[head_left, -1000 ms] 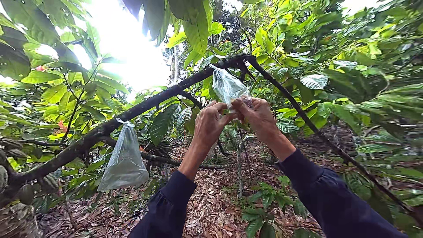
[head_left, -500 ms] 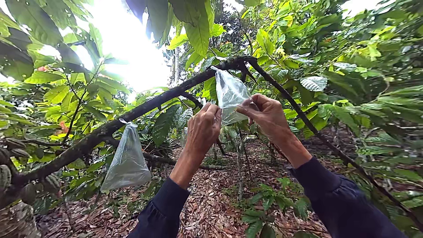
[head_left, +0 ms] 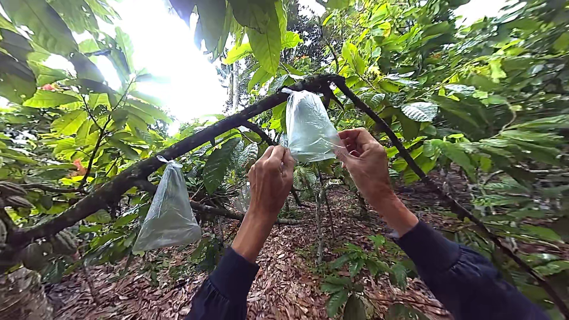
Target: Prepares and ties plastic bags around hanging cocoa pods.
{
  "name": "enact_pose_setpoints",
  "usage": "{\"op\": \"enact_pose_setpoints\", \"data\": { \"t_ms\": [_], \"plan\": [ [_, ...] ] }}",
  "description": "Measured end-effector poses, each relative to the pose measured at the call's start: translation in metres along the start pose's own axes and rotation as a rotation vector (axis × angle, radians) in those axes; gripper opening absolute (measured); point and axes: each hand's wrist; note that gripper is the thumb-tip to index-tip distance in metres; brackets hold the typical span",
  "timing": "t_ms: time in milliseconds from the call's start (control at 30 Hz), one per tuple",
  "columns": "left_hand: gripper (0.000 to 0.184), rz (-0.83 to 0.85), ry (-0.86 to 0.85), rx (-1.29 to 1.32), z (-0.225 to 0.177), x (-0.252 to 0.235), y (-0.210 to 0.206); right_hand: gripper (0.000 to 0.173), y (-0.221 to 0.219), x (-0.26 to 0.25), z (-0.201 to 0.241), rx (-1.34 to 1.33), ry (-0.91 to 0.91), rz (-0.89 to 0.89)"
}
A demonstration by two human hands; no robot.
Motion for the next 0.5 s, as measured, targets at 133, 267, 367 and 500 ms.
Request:
{"op": "enact_pose_setpoints", "data": {
  "t_ms": [133, 267, 367, 500],
  "plan": [
    [0.023, 0.043, 0.099, 0.086, -0.002, 0.027, 0.006, 0.039, 0.006, 0.013, -0.006, -0.012, -0.012, 0.098],
    [0.023, 0.057, 0.379, 0.429, -0.011, 0.080, 0.029, 0.035, 0.012, 0.059, 0.006, -0.111, -0.083, 0.187],
    [0.033, 0.014, 0.618, 0.727, -0.018, 0.133, 0.042, 0.024, 0.016, 0.132, 0.015, -0.230, -0.078, 0.441],
    [0.049, -0.008, 0.876, 0.927, -0.020, 0.203, 0.049, 0.040, -0.002, 0.242, 0.009, -0.465, -0.182, 0.719]
  ]
}}
Point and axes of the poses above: each hand's wrist, its own x-axis away from the middle knuckle, its own y-axis out of the back of the hand, z = x × y, and after that the axes turned 1 degree about -x, right-handed
